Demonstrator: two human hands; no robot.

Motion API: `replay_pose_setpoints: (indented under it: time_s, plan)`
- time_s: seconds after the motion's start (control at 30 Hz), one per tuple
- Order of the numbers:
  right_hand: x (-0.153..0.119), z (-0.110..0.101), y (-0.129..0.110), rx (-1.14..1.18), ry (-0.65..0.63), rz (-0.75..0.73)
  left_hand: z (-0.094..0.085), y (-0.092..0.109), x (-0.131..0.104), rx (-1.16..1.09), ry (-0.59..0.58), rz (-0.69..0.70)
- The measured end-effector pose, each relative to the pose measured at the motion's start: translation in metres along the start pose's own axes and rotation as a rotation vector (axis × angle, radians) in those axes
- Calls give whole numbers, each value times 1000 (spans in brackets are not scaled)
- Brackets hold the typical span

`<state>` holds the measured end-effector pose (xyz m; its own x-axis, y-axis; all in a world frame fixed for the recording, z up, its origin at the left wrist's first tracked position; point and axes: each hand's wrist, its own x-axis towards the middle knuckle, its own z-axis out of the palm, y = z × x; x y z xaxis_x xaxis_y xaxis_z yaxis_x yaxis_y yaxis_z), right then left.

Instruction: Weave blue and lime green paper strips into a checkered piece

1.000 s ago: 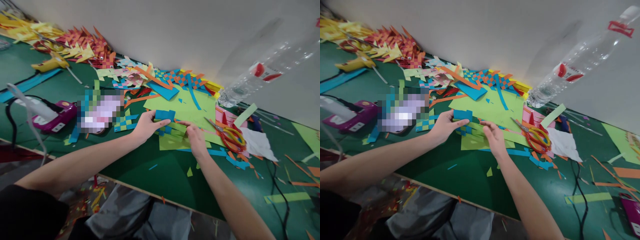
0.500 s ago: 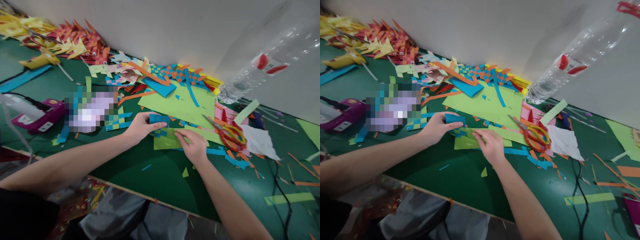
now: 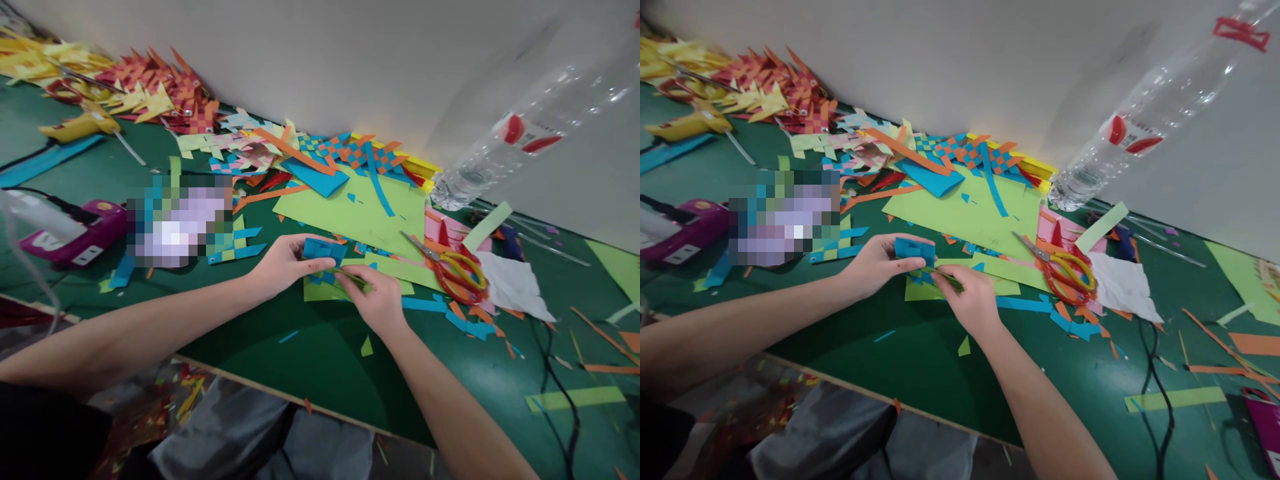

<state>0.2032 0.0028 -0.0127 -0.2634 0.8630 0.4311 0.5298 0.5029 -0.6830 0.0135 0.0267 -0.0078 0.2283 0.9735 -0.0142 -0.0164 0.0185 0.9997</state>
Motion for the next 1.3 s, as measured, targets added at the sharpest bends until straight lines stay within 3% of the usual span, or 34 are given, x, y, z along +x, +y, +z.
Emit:
replay_pose_setpoints:
  time_s: [0.1,0.27,0.57,0.77,0.9,1.13,1.3]
  plan:
    - [2,-3,9,-27,77,2,0,6,1,12,-64,45]
    - [4,-4,19,-92,93,-13,-7,8,5,342,-67,115]
    - [4,-12,-8,-43,70,1,-2,8,-2,413,-203,282]
    - [7,-12,-3,203,-23,278,2,1,-4,304,-182,81]
    - [7,-10,2,247,-54,361,2,-1,-2,258,-139,-5]
    - [11,-15,0,447,-123,367,4,7,-6,282,-116,31]
    - [11,-12,4,489,-151,478,8,3,-9,294,-164,22]
